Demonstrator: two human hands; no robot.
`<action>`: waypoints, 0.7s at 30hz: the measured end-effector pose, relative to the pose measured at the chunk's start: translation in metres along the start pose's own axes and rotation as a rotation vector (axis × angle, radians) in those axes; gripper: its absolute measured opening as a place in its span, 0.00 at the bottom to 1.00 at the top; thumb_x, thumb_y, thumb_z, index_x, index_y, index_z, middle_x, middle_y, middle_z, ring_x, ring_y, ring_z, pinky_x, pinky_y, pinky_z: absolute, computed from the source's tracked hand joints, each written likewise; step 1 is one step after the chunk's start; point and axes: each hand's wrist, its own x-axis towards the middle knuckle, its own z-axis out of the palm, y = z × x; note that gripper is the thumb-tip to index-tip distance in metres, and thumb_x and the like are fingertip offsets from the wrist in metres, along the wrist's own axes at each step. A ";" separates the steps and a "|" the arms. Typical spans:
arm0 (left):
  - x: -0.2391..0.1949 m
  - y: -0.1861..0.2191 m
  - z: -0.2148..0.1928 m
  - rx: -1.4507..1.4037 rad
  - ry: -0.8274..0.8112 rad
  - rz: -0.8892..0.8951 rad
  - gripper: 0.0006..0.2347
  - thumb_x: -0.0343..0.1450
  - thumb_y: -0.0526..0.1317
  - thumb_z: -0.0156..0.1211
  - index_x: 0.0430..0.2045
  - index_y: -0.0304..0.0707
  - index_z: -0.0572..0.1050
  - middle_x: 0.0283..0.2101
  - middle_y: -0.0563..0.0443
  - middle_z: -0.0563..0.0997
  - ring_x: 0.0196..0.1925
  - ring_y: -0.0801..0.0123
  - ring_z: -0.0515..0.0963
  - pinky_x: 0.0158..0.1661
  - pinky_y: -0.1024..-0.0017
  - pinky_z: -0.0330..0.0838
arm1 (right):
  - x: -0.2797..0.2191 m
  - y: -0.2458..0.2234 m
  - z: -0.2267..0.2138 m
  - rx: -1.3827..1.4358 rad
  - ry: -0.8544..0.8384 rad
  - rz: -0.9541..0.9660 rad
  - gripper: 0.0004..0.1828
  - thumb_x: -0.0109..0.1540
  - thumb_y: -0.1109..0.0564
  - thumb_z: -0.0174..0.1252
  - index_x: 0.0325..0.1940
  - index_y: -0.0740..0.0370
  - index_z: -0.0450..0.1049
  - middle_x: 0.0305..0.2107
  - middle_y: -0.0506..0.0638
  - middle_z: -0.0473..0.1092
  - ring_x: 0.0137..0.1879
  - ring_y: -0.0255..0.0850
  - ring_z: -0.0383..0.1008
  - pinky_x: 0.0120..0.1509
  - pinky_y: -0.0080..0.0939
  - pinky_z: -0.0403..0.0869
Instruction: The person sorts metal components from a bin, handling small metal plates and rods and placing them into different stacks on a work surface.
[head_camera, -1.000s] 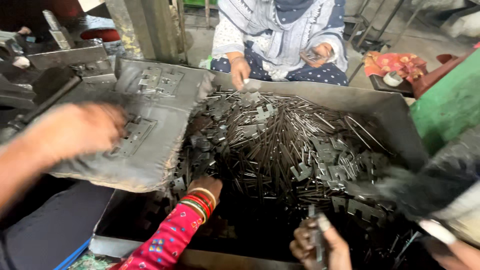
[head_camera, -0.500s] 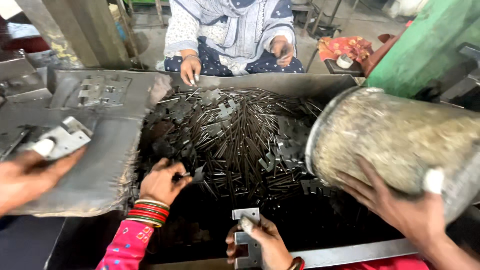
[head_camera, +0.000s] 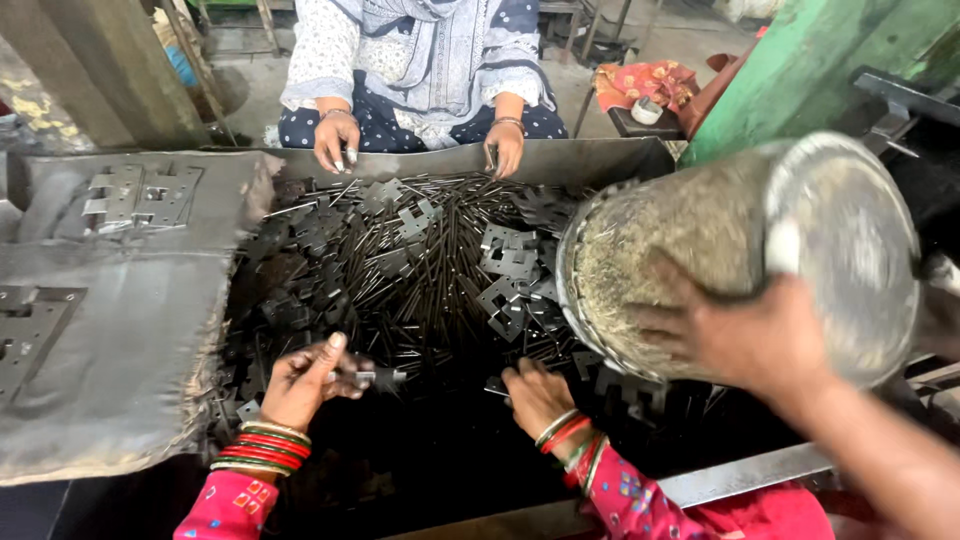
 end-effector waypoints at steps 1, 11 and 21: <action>0.000 -0.007 -0.002 0.056 0.014 -0.023 0.17 0.77 0.44 0.60 0.30 0.20 0.76 0.34 0.34 0.86 0.28 0.59 0.86 0.31 0.66 0.82 | 0.002 0.005 0.007 0.004 0.028 -0.082 0.17 0.50 0.64 0.63 0.44 0.60 0.76 0.38 0.56 0.71 0.48 0.54 0.76 0.47 0.52 0.77; 0.012 -0.054 0.001 0.370 0.013 0.143 0.19 0.59 0.31 0.73 0.45 0.33 0.80 0.42 0.47 0.86 0.46 0.68 0.84 0.50 0.69 0.78 | -0.005 0.017 0.019 0.055 0.063 -0.202 0.15 0.51 0.65 0.61 0.42 0.59 0.77 0.41 0.57 0.71 0.50 0.54 0.74 0.47 0.52 0.76; 0.019 -0.064 -0.015 0.613 0.042 0.252 0.09 0.65 0.32 0.68 0.37 0.30 0.82 0.38 0.47 0.88 0.43 0.68 0.84 0.49 0.71 0.75 | 0.012 -0.015 0.008 0.361 0.203 -0.166 0.16 0.58 0.48 0.67 0.41 0.61 0.76 0.39 0.56 0.72 0.43 0.55 0.77 0.45 0.52 0.77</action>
